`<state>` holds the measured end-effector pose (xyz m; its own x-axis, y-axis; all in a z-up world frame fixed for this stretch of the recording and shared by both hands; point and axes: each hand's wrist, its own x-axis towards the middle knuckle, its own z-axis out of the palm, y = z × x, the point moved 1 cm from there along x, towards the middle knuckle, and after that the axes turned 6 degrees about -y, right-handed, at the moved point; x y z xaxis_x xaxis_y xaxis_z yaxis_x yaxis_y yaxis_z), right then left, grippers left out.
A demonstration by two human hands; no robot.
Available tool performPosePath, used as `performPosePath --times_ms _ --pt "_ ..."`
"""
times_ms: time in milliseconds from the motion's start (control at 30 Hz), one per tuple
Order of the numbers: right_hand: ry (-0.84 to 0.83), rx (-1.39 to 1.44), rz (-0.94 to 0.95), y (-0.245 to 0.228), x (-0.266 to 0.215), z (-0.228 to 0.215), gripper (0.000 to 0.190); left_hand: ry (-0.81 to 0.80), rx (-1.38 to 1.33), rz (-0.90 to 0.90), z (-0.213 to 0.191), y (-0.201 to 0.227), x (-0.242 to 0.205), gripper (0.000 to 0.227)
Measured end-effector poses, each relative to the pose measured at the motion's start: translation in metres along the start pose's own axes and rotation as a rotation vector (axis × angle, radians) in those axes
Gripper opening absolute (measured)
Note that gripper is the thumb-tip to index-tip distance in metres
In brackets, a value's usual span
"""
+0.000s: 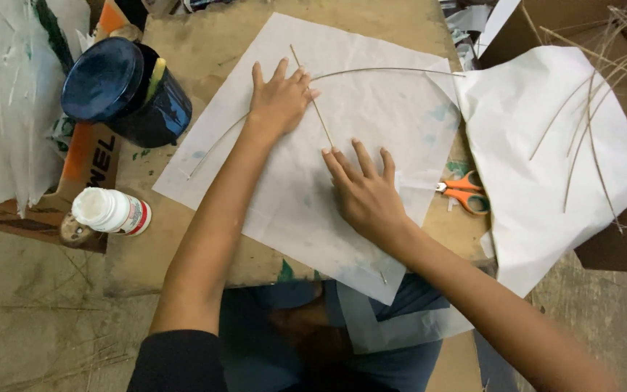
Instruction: Applying glue to bamboo sticks and trimming kite paper with scissors to assemble a kite.
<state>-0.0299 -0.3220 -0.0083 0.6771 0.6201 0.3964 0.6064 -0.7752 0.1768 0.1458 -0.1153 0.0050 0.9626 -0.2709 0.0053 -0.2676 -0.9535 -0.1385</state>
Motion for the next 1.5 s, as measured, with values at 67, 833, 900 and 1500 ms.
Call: performPosePath --times_ms 67,833,900,1500 --pt "0.021 0.008 0.008 -0.002 -0.004 -0.005 0.055 -0.006 -0.012 -0.002 -0.005 0.001 -0.002 0.052" --pt "0.036 -0.071 0.025 -0.02 -0.047 -0.029 0.073 0.104 -0.02 0.017 0.005 -0.004 -0.005 0.049" --pt "0.04 -0.076 0.006 -0.02 -0.045 -0.033 0.065 0.106 -0.046 0.035 0.001 -0.004 -0.004 0.047" --pt "-0.313 0.233 -0.014 0.004 -0.013 -0.036 0.052 0.166 -0.247 0.073 0.014 -0.021 -0.009 0.05"
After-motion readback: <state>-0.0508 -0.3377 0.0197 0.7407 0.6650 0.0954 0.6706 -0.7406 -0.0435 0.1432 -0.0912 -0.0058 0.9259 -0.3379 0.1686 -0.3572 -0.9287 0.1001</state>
